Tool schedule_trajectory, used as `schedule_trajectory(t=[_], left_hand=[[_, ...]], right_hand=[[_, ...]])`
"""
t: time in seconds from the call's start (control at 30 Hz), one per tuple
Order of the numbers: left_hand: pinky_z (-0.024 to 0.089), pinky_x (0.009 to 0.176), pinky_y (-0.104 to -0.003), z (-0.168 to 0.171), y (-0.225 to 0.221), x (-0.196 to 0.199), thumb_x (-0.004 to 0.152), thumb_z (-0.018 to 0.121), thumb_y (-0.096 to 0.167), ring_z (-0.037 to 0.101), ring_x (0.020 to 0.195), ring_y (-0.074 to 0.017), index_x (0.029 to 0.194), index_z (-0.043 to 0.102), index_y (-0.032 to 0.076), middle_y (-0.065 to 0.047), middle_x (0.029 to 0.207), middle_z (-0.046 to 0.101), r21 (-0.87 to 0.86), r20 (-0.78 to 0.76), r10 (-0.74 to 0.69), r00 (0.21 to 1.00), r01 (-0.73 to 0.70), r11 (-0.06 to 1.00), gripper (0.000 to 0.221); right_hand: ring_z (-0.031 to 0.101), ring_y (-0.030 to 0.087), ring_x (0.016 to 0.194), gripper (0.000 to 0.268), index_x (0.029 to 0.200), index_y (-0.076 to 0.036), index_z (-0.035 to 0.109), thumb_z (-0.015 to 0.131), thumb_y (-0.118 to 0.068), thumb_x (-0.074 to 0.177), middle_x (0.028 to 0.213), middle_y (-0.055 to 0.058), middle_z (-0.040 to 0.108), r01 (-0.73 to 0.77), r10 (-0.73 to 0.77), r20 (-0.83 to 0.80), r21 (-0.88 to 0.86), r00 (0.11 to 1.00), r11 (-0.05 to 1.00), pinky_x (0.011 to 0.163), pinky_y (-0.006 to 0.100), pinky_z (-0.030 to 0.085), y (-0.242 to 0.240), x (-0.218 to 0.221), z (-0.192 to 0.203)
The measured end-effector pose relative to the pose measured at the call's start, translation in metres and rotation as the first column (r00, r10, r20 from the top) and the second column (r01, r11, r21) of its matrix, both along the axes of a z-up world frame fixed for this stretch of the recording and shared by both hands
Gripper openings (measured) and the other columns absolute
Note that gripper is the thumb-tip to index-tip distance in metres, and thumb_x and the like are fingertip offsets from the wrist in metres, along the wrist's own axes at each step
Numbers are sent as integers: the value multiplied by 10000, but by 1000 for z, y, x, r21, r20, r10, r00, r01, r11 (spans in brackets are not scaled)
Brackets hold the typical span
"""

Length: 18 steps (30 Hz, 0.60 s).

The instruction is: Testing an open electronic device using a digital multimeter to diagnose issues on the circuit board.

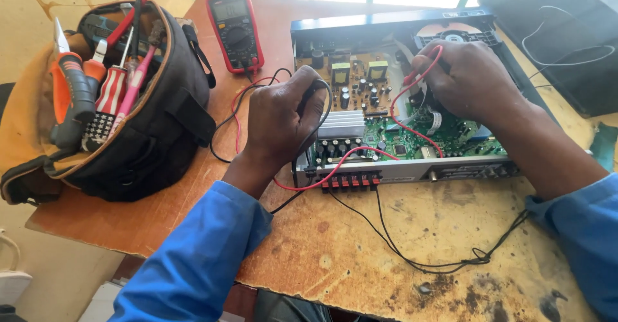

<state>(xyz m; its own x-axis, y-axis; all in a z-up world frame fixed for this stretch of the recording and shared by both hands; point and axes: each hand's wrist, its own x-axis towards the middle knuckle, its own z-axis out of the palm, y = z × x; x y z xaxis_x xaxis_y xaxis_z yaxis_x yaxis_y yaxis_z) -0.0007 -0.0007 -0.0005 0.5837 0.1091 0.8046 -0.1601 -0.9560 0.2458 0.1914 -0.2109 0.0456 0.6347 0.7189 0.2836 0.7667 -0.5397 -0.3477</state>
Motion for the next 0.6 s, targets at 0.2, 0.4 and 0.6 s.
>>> schedule_trajectory(t=[0.2, 0.4, 0.6], left_hand=[[400, 566, -485, 3, 0, -4, 1005, 632, 177, 581, 581, -391, 942, 593, 117, -134, 652, 578, 15, -26, -2, 1000, 3, 1000, 95], [430, 576, -390, 0, 0, -6, 1005, 656, 93, 586, 560, -238, 984, 642, 75, -54, 679, 608, -3, -36, -30, 999, 30, 1000, 30], [401, 586, -363, 3, -2, -8, 1024, 635, 36, 544, 547, -200, 938, 589, 63, -38, 659, 566, -35, -41, -92, 995, 91, 995, 102]], right_hand=[[629, 385, 712, 280, 900, -140, 784, 536, -210, 1007, 815, 151, 726, -176, 162, 154, 82, 975, 981, 674, 493, 430, -5, 18, -16], [529, 377, 643, 369, 769, -90, 629, 539, -248, 1089, 709, 142, 607, -220, 195, 224, 91, 955, 971, 636, 510, 376, -4, 27, -24], [379, 284, 568, 497, 729, -103, 521, 507, -286, 1191, 611, 66, 420, -169, 160, 256, 13, 953, 986, 566, 479, 263, -9, 36, -35]])
